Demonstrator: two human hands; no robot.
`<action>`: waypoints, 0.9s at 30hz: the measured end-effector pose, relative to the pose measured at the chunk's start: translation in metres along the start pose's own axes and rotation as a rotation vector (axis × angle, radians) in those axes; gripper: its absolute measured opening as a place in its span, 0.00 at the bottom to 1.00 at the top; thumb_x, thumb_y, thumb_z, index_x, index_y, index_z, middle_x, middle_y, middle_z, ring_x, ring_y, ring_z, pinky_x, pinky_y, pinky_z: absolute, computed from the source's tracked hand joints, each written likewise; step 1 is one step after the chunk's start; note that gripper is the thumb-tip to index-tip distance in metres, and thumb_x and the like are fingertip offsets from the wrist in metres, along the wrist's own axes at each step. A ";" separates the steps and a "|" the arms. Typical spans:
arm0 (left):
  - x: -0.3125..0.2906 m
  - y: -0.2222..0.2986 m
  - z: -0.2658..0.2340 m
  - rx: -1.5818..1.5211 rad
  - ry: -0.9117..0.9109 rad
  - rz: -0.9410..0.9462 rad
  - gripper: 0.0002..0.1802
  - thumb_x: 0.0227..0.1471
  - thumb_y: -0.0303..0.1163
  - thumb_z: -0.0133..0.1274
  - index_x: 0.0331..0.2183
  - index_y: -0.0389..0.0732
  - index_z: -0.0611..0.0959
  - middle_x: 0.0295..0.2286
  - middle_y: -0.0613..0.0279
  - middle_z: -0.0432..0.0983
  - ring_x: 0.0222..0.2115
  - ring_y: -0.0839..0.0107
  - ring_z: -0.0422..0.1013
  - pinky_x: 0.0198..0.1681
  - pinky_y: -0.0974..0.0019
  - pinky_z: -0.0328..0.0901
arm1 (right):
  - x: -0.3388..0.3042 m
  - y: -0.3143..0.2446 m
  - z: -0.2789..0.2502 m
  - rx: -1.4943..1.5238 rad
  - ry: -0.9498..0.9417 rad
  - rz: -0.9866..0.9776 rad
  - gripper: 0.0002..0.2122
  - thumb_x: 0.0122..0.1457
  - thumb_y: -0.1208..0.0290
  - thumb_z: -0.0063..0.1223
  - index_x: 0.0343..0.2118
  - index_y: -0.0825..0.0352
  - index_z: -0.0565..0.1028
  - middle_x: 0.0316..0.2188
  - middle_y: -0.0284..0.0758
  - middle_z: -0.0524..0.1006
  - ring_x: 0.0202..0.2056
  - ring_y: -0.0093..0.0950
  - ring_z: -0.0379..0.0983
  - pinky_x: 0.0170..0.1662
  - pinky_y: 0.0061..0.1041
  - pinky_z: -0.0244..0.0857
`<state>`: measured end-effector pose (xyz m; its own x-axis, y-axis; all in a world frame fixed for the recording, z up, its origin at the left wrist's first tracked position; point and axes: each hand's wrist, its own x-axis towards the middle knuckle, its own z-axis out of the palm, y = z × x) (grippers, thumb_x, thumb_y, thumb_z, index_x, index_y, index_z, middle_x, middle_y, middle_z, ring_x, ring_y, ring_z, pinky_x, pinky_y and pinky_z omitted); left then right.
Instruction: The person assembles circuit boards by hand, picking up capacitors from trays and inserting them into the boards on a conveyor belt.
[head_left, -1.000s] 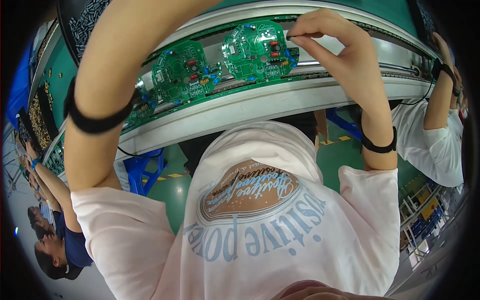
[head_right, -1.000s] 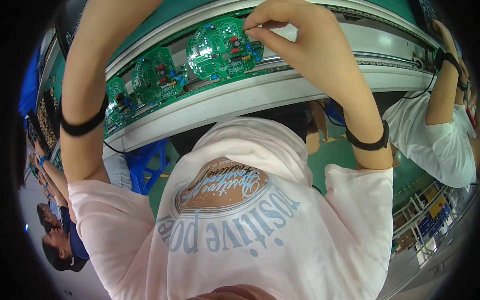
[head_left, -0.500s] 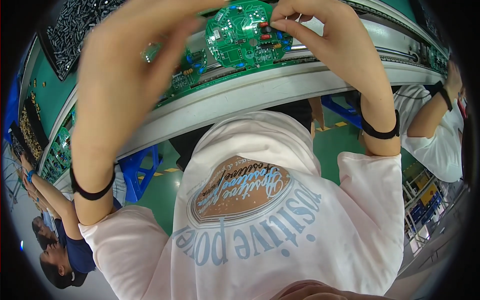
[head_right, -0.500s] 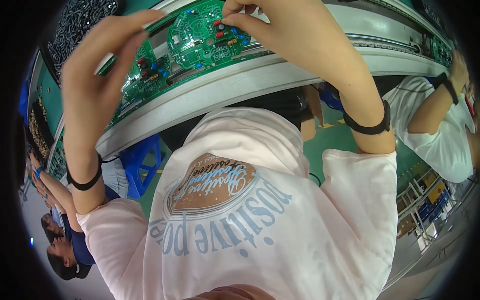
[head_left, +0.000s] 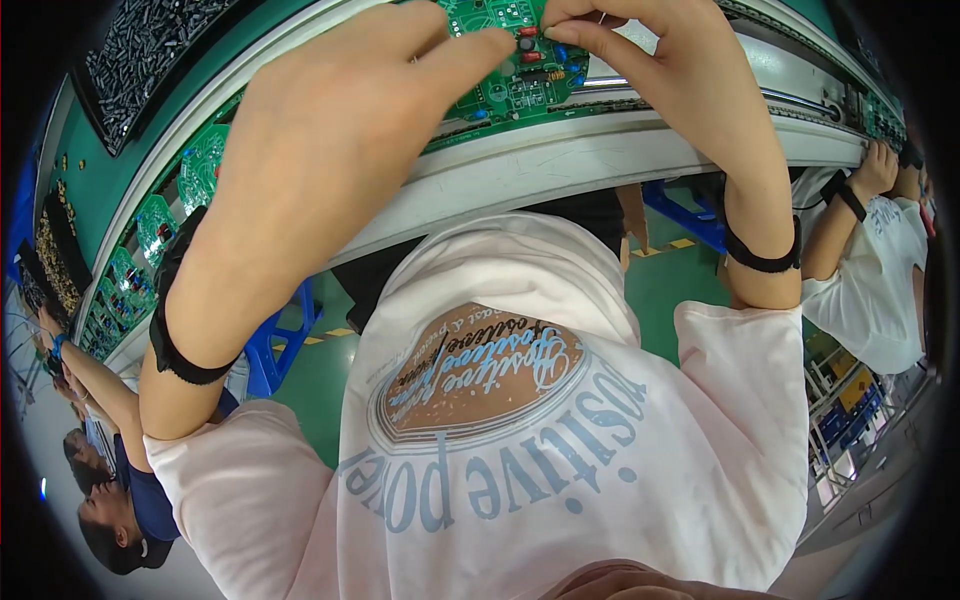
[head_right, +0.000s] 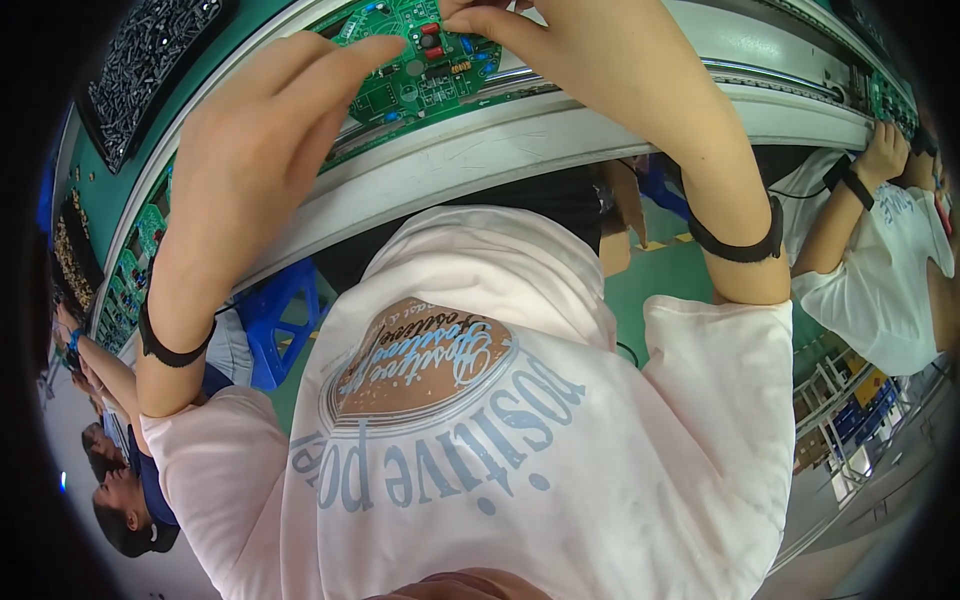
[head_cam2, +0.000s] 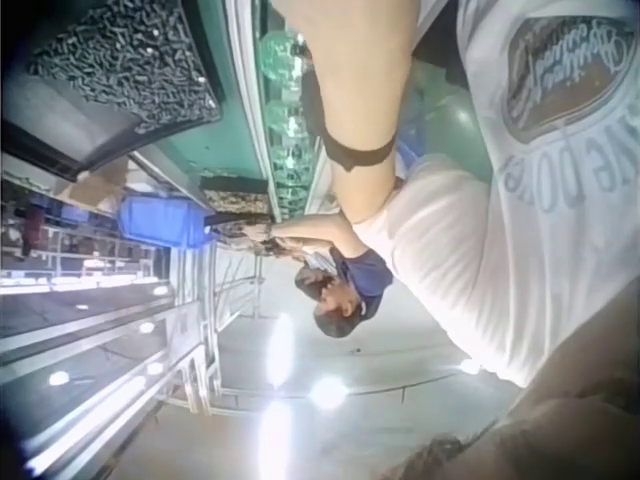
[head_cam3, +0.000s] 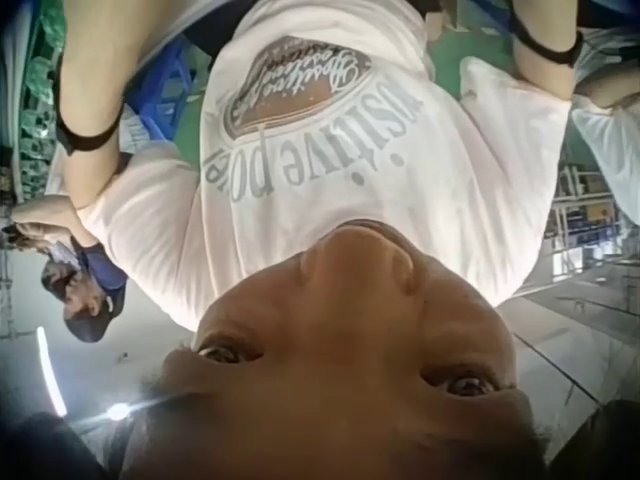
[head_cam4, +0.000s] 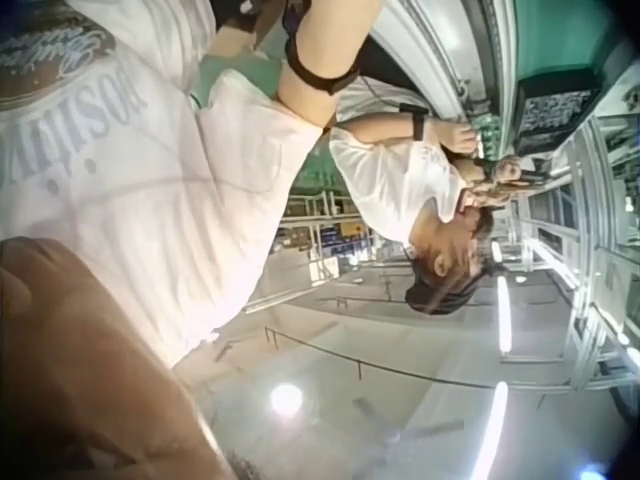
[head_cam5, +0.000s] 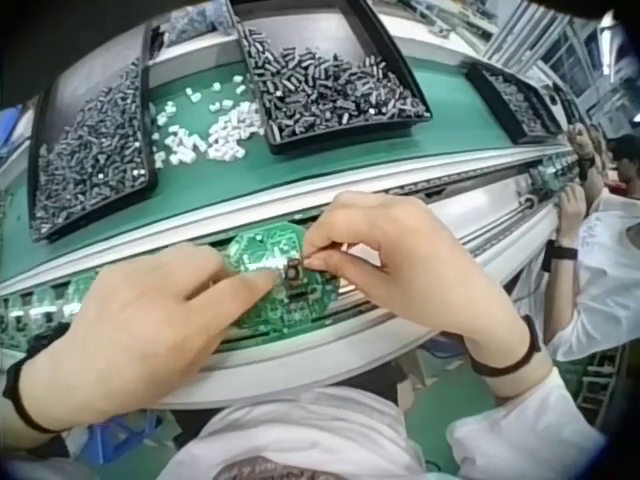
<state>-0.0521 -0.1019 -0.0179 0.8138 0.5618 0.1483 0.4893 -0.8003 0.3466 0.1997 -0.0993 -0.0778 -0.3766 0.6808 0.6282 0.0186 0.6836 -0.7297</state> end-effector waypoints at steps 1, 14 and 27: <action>0.000 -0.002 -0.002 -0.060 0.025 -0.013 0.19 0.51 0.19 0.59 0.46 0.43 0.85 0.30 0.59 0.76 0.28 0.61 0.74 0.31 0.63 0.68 | 0.006 -0.007 -0.002 0.006 -0.004 0.000 0.05 0.56 0.79 0.62 0.34 0.70 0.78 0.29 0.39 0.78 0.32 0.39 0.75 0.35 0.32 0.68; -0.037 -0.021 -0.018 -0.532 0.106 -0.445 0.08 0.62 0.22 0.58 0.43 0.34 0.86 0.36 0.66 0.83 0.33 0.81 0.77 0.37 0.76 0.71 | 0.034 -0.049 -0.017 -0.578 -0.447 0.377 0.05 0.57 0.75 0.62 0.33 0.70 0.79 0.27 0.39 0.78 0.30 0.40 0.76 0.33 0.34 0.69; -0.053 -0.050 -0.016 -1.128 -0.059 -0.681 0.14 0.67 0.30 0.53 0.49 0.35 0.85 0.35 0.63 0.84 0.34 0.79 0.78 0.40 0.77 0.73 | 0.024 -0.032 -0.010 -0.306 -0.276 0.257 0.05 0.56 0.77 0.62 0.34 0.70 0.79 0.30 0.39 0.81 0.31 0.39 0.79 0.34 0.32 0.72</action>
<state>-0.1246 -0.0889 -0.0285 0.5364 0.7475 -0.3919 0.2987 0.2661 0.9165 0.1991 -0.1018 -0.0365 -0.5551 0.7708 0.3125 0.3995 0.5766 -0.7127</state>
